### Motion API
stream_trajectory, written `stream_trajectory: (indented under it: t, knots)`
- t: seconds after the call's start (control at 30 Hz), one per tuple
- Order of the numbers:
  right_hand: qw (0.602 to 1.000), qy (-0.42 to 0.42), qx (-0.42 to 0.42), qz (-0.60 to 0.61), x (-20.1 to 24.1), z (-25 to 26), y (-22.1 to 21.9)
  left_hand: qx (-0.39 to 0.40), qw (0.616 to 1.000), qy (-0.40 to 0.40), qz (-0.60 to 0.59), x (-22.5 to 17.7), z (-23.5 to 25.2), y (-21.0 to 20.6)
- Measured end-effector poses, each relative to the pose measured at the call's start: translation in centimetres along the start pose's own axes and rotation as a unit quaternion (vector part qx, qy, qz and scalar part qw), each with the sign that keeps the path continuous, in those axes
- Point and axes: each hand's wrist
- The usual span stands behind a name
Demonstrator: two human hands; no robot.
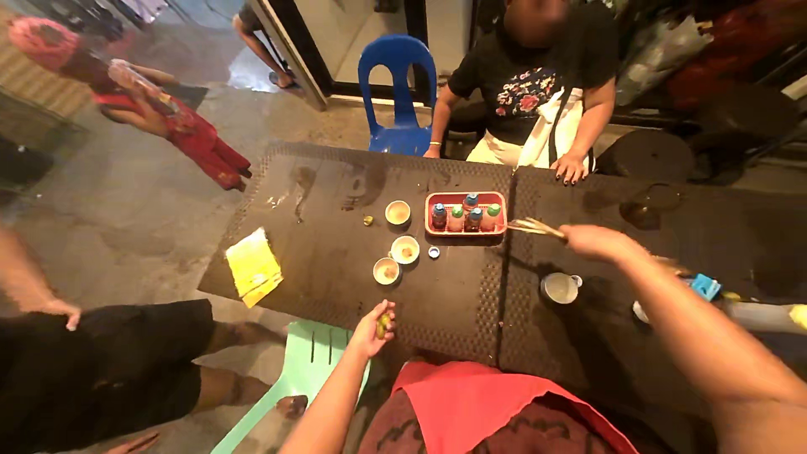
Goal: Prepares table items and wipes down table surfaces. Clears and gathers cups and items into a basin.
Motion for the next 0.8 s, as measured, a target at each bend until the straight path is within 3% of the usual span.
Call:
stream_trajectory:
  t: [0.1, 0.23, 0.37, 0.43, 0.6, 0.73, 0.8]
  knots:
    - [0.993, 0.019, 0.065, 0.092, 7.8, -1.2, -4.9, -0.055, 0.979, -0.061, 0.187, -3.5, 1.2, 2.1]
    - [0.973, -0.061, 0.046, 0.217, 15.7, 0.5, -12.0, -0.047, 0.829, -0.163, 0.532, -8.5, 3.0, 3.2]
    - [0.959, -0.112, -0.027, 0.26, 20.0, 2.1, -15.1, -0.016, 0.679, -0.138, 0.721, -11.4, 4.4, 1.2]
    - [0.957, -0.113, -0.074, 0.256, 21.0, 2.6, -15.8, 0.0, 0.628, -0.127, 0.767, -11.8, 5.0, 0.4]
    - [0.947, -0.054, -0.181, 0.259, 24.1, 1.4, -12.2, 0.024, 0.589, -0.143, 0.795, -12.5, 5.7, -1.1]
    - [0.964, 0.121, -0.16, 0.173, 28.8, 3.4, -8.7, 0.037, 0.585, -0.149, 0.796, -12.3, 6.3, -0.6]
    - [0.97, 0.166, -0.135, 0.115, 30.8, 5.5, -7.6, 0.04, 0.586, -0.152, 0.795, -12.3, 6.4, -0.4]
Point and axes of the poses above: each hand's wrist, its own z-axis towards the middle knuckle, its own y-axis out of the back of the hand, x = y × z, and after that the axes turned 3 degrees about -z, right-handed
